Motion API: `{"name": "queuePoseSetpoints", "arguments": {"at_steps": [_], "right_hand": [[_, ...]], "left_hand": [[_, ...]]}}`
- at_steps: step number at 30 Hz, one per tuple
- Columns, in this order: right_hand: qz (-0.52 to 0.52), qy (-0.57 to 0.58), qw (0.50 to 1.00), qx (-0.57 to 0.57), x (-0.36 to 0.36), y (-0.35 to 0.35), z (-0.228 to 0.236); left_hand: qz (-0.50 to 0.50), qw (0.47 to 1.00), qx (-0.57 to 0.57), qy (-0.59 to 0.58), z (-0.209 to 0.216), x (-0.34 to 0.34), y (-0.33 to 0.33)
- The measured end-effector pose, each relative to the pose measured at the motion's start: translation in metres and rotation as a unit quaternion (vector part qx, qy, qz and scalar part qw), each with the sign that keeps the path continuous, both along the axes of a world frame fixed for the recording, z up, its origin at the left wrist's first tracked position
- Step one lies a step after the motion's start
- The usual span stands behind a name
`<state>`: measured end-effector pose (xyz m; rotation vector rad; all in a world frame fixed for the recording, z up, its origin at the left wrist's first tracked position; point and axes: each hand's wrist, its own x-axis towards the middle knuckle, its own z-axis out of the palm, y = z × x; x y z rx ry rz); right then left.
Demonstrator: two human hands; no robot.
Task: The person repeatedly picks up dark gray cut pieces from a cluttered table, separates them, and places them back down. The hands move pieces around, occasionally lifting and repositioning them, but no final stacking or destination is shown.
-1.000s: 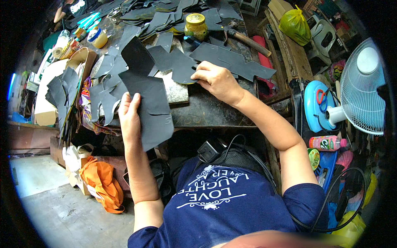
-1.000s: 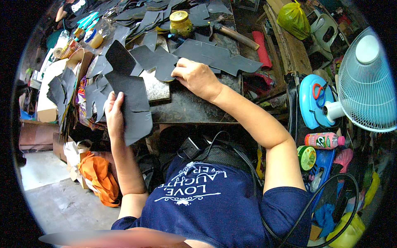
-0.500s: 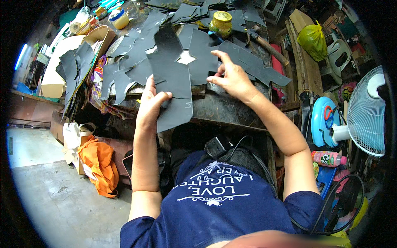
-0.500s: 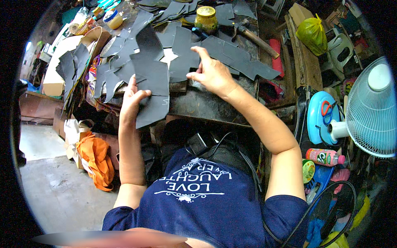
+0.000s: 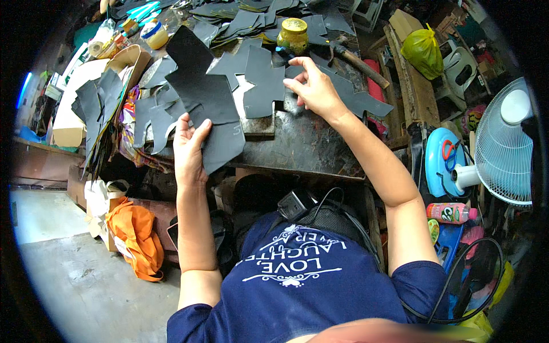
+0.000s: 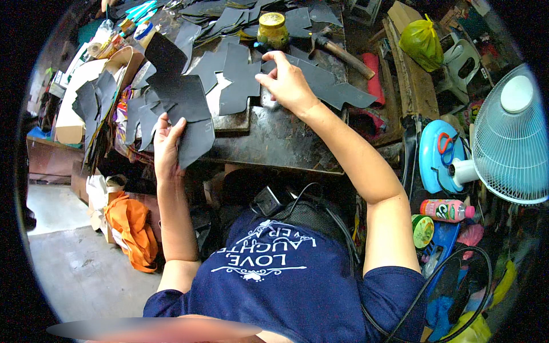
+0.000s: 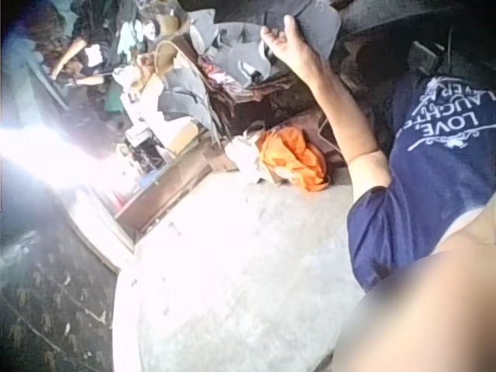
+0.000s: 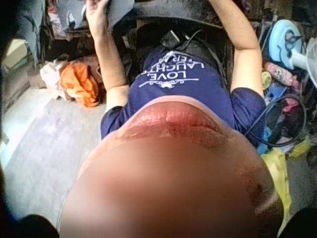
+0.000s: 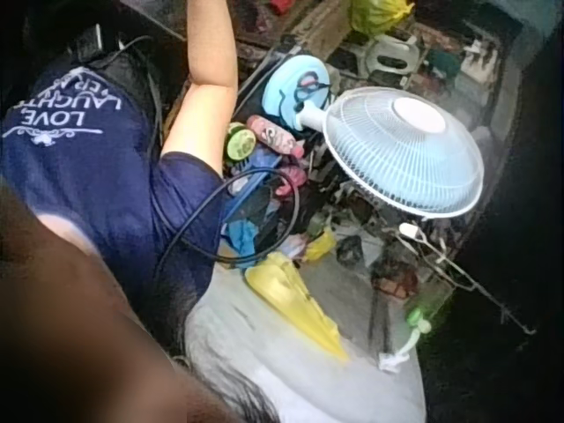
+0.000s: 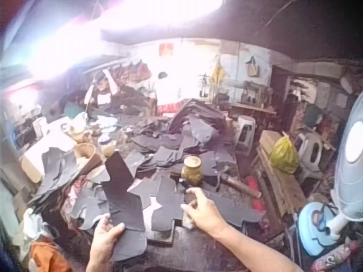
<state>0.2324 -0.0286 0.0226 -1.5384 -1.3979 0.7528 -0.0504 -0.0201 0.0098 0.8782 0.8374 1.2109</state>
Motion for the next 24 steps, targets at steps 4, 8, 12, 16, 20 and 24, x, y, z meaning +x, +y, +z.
{"name": "queuePoseSetpoints", "arguments": {"at_steps": [4,8,12,16,20,24], "right_hand": [[0.024,0.099,0.994,-0.047,-0.015,0.014,-0.015],[-0.024,0.041,0.997,0.062,-0.008,0.016,-0.013],[0.0,0.061,0.994,0.094,0.042,0.009,0.015],[-0.062,0.025,0.995,0.075,0.077,0.011,0.035],[-0.019,0.002,0.999,0.044,0.088,0.008,0.034],[-0.029,0.026,0.997,0.066,0.08,0.004,0.029]], "left_hand": [[-0.05,0.999,-0.001,0.007,0.004,0.006,0.0],[-0.111,0.988,0.021,0.105,0.01,-0.003,0.01],[-0.177,0.97,0.062,0.152,0.006,-0.013,0.029],[-0.152,0.866,0.137,0.456,0.011,-0.002,0.059],[0.089,0.65,0.343,0.673,0.031,0.007,0.047],[0.204,0.581,0.526,0.587,0.057,0.017,0.025]]}}
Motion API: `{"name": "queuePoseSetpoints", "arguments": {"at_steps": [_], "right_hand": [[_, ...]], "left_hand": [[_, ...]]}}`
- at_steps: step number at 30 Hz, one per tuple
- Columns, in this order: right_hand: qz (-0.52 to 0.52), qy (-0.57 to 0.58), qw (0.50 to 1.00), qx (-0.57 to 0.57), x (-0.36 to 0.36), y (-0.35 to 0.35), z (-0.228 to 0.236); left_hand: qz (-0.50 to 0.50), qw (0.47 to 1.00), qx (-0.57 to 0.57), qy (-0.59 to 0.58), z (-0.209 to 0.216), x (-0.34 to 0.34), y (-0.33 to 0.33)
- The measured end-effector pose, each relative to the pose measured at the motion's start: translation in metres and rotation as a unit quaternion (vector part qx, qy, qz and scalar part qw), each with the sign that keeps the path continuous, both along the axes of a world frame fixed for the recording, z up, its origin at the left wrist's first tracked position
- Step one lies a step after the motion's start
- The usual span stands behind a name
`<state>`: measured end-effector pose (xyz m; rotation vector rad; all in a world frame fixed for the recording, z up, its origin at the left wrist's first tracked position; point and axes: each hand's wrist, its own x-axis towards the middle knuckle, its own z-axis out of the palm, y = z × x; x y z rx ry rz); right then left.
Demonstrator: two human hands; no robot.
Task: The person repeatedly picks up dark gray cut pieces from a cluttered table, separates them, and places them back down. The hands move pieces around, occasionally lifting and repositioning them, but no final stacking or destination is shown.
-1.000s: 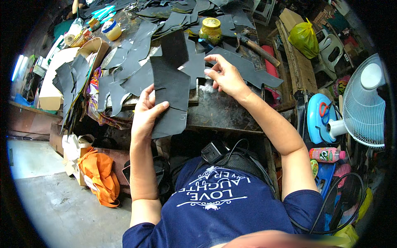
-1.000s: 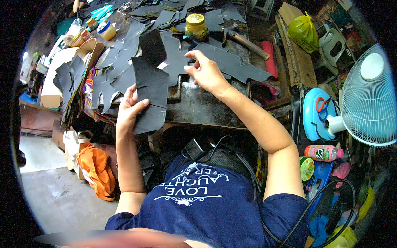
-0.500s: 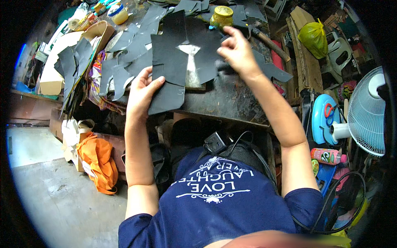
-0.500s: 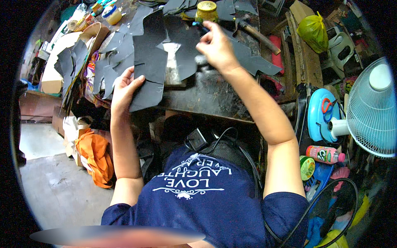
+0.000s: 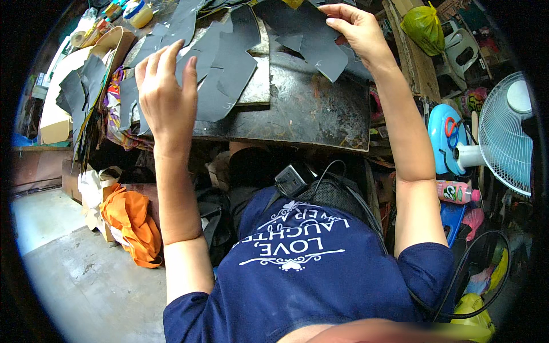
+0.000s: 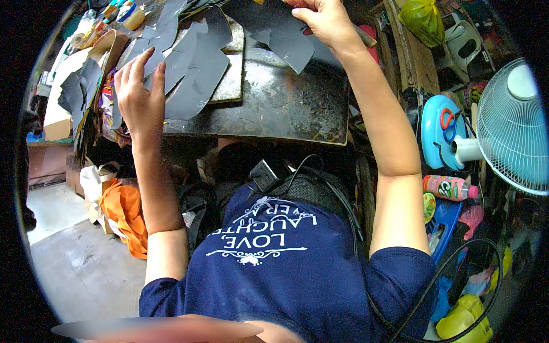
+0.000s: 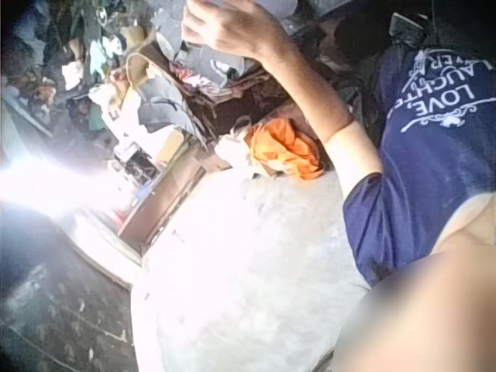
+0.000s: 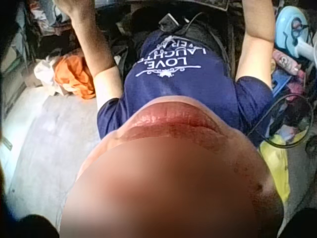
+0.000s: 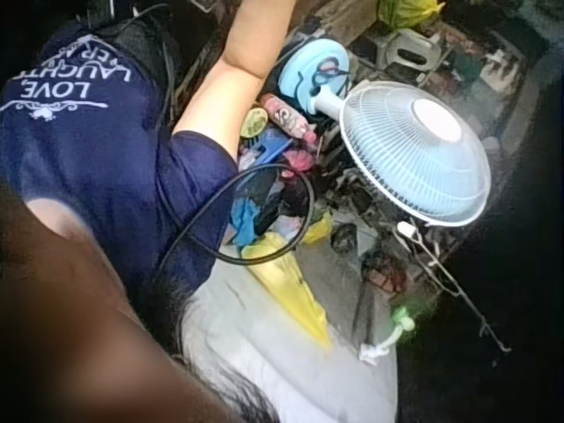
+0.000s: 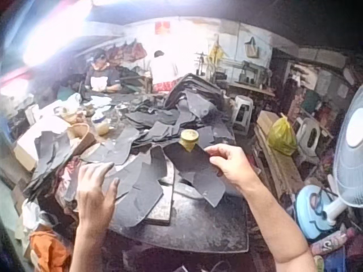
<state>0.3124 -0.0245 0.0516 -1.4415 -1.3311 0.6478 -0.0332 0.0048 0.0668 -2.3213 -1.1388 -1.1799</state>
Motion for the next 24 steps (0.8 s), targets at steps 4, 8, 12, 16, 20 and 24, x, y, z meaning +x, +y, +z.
{"name": "queuePoseSetpoints", "arguments": {"at_steps": [4,8,12,16,20,24], "right_hand": [[-0.149,-0.266,0.915,0.264,-0.011,-0.005,0.008],[-0.202,-0.247,0.916,0.242,0.0,-0.011,0.027],[-0.15,-0.08,0.951,0.257,0.008,-0.01,0.029],[0.009,-0.1,0.987,0.125,-0.013,-0.021,0.019],[0.045,-0.398,0.912,0.088,-0.05,-0.043,0.018],[0.071,-0.474,0.864,0.154,-0.079,-0.045,0.033]], "left_hand": [[-0.12,0.993,-0.016,0.008,-0.003,0.019,-0.023],[-0.136,0.96,-0.222,0.101,-0.026,0.032,-0.035],[-0.14,0.965,-0.183,0.127,-0.043,0.033,-0.031],[-0.194,0.942,-0.228,0.153,-0.046,0.028,-0.014],[-0.223,0.929,-0.296,-0.005,-0.039,0.023,-0.016],[-0.23,0.928,-0.254,-0.144,-0.027,0.025,-0.04]]}}
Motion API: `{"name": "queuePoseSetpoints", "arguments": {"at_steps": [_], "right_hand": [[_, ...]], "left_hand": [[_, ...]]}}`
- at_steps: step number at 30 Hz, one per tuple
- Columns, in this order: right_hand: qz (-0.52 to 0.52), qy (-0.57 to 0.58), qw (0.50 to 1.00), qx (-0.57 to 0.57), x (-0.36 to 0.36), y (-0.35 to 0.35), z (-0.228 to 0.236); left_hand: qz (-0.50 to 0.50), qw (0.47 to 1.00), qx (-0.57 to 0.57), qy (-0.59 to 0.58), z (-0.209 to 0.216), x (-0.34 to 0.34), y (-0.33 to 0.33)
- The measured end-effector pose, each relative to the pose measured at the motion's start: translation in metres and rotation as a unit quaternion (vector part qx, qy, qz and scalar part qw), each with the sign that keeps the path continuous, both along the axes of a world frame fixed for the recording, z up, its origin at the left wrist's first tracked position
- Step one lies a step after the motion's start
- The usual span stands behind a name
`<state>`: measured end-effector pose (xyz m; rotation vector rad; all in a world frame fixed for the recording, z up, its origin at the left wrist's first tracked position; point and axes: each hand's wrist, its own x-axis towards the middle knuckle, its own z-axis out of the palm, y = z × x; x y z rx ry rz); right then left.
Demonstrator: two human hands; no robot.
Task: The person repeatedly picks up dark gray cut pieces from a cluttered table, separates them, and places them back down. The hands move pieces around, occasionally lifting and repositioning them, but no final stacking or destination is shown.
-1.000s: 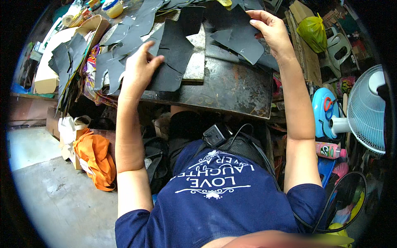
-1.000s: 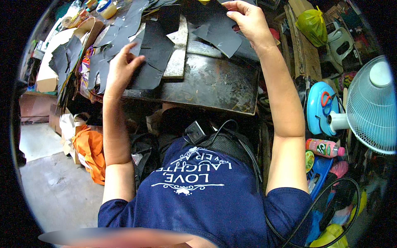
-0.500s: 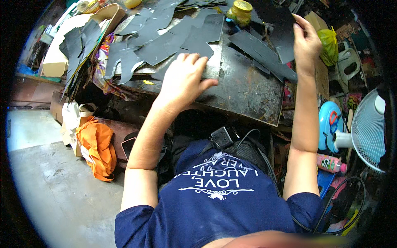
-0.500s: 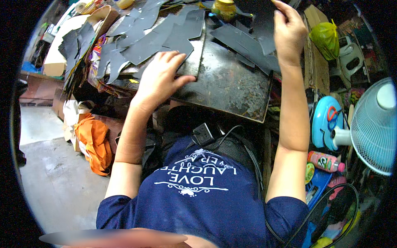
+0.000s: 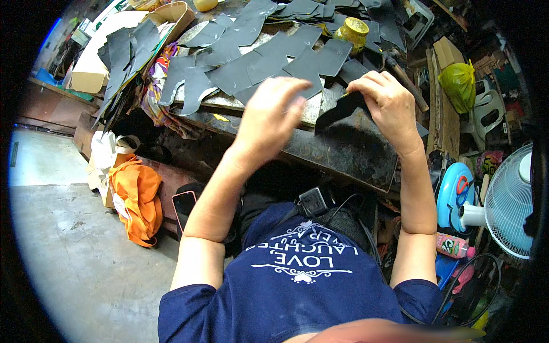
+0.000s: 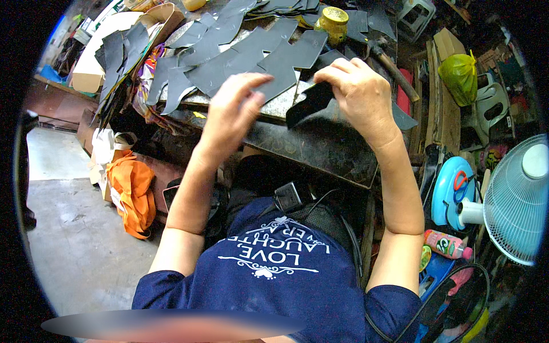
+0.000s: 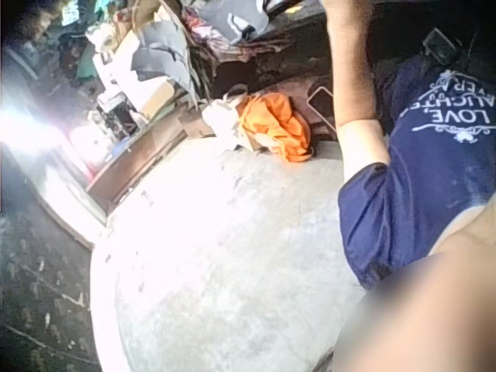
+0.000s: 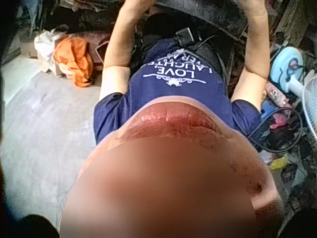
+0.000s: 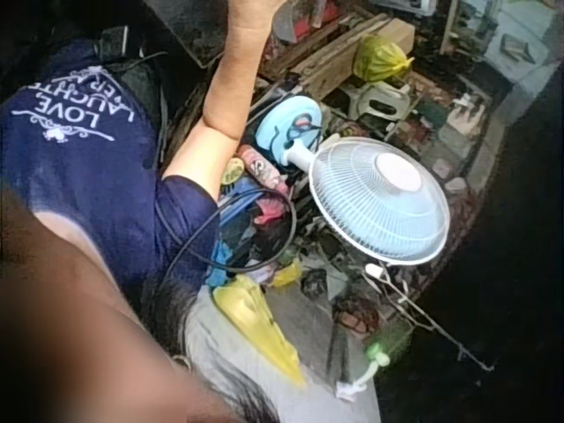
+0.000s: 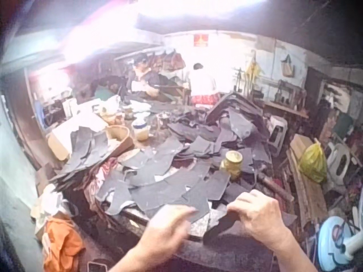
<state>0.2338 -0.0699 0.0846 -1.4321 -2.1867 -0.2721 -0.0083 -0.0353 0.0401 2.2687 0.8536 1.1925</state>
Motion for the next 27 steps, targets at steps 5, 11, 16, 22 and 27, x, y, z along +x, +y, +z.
{"name": "queuePoseSetpoints", "arguments": {"at_steps": [5,11,16,22,27], "right_hand": [[0.077,-0.008,0.993,0.094,-0.021,0.005,0.011],[0.026,0.126,0.959,0.254,-0.014,-0.003,-0.019],[0.087,0.684,0.691,-0.219,-0.023,-0.017,-0.076],[-0.032,0.664,0.696,-0.27,-0.019,-0.016,-0.096],[0.017,0.732,0.601,-0.321,-0.01,-0.011,-0.085]], "left_hand": [[-0.054,0.982,-0.18,-0.036,-0.009,0.025,-0.029],[-0.036,0.915,-0.323,-0.238,-0.026,0.013,-0.02],[-0.061,0.914,-0.339,-0.216,-0.024,0.007,-0.026],[0.16,0.98,0.098,0.061,-0.017,-0.009,-0.014],[0.29,0.927,0.1,0.215,-0.02,-0.042,0.024]]}}
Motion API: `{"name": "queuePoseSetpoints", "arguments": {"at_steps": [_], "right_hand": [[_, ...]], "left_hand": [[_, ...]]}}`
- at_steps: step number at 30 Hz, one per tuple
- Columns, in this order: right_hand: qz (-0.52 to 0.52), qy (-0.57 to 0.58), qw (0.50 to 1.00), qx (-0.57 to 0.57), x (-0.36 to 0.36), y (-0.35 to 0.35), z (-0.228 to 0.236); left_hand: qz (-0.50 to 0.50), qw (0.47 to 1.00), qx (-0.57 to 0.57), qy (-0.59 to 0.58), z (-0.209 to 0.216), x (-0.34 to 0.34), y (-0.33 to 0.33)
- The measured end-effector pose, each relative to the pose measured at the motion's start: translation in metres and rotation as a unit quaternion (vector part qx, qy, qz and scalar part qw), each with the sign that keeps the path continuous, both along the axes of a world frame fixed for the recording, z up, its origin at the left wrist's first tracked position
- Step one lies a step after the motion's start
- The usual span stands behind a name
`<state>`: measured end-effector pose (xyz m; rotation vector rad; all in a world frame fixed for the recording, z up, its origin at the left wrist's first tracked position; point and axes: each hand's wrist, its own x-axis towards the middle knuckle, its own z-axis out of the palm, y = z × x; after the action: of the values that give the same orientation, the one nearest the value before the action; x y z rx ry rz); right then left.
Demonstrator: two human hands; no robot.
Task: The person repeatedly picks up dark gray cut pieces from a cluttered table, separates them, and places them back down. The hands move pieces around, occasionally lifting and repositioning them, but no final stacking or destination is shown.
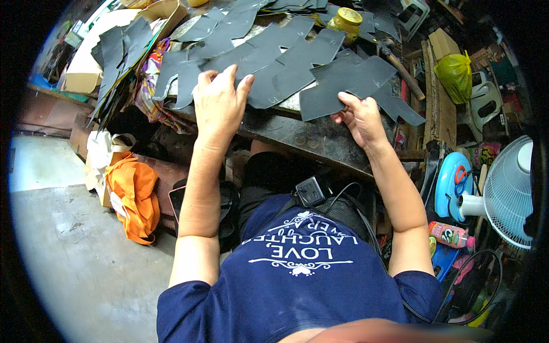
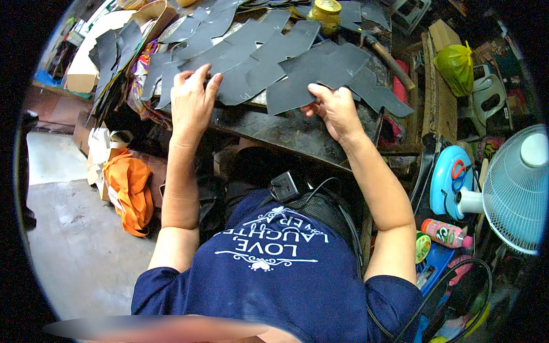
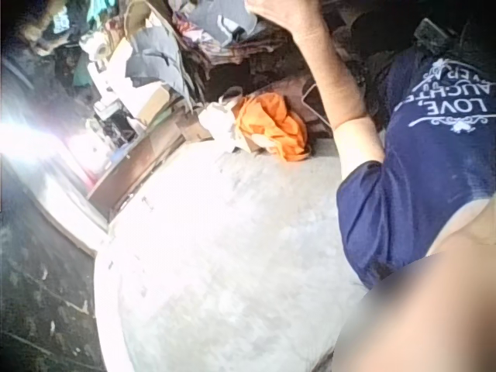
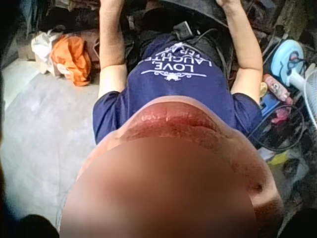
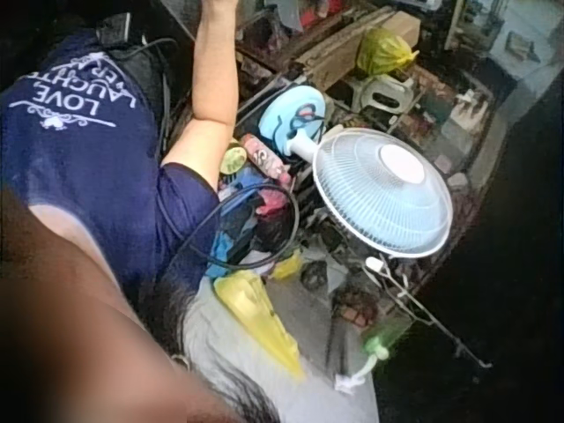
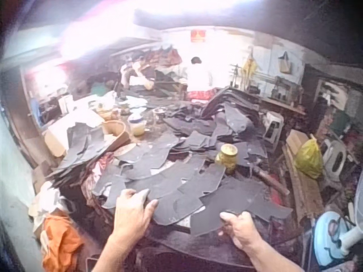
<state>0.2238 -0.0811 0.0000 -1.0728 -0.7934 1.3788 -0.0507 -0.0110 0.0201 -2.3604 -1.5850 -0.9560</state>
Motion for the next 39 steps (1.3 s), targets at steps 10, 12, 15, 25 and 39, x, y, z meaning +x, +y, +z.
{"name": "queuePoseSetpoints", "arguments": {"at_steps": [10,12,15,25,39], "right_hand": [[0.064,0.011,0.997,-0.04,0.011,0.007,0.001],[0.076,0.015,0.996,-0.039,0.012,0.007,0.003],[0.096,0.003,0.995,-0.039,0.01,0.004,0.005],[0.195,-0.112,0.974,-0.037,-0.001,-0.005,0.014],[-0.227,-0.494,0.832,0.109,0.165,-0.03,0.07]], "left_hand": [[-0.099,0.992,0.067,-0.04,-0.001,0.026,-0.015],[-0.131,0.987,0.058,-0.073,0.002,0.034,-0.025],[-0.223,0.97,0.032,-0.085,0.004,0.047,-0.041],[-0.303,0.951,0.061,0.028,-0.012,0.056,-0.044],[-0.231,0.969,0.079,0.023,-0.038,0.061,-0.032]]}}
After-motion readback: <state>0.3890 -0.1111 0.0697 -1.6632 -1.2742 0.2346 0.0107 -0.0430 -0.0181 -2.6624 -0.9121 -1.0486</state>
